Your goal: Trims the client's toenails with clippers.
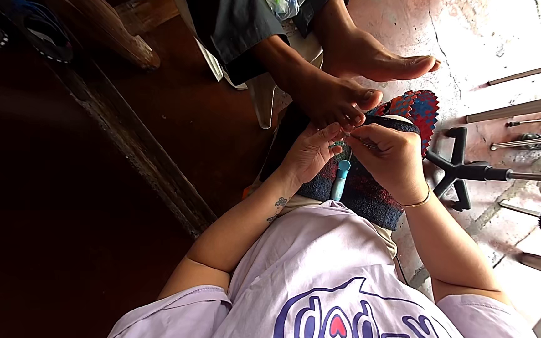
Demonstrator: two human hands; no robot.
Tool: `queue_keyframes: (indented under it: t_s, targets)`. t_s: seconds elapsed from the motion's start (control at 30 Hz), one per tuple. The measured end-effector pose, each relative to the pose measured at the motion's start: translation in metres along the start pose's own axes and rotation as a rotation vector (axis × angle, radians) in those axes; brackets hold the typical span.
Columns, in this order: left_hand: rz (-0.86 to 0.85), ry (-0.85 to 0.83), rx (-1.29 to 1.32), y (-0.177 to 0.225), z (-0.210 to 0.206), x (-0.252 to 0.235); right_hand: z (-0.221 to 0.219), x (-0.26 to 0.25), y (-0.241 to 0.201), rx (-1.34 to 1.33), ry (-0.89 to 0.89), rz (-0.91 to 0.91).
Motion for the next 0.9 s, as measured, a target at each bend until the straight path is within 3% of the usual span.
queue_keyframes:
  t_s: [0.6,0.9]
  targets:
    - [0.017,0.035,0.005,-0.001,0.001,0.000,0.000,0.000,0.007,-0.014,-0.042,0.062]
    - [0.010,0.011,-0.025,0.000,0.000,0.000,0.007,-0.009,0.001,0.122,-0.069,0.122]
Point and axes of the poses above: each hand's wrist, its own x-axis away from the middle knuckle, its own z-axis out of the back of the hand, y = z × x, the point moved 7 cm from there along -x, towards the middle knuckle, and after that the axes turned 11 degrees about -y, right-handed, at the moved point
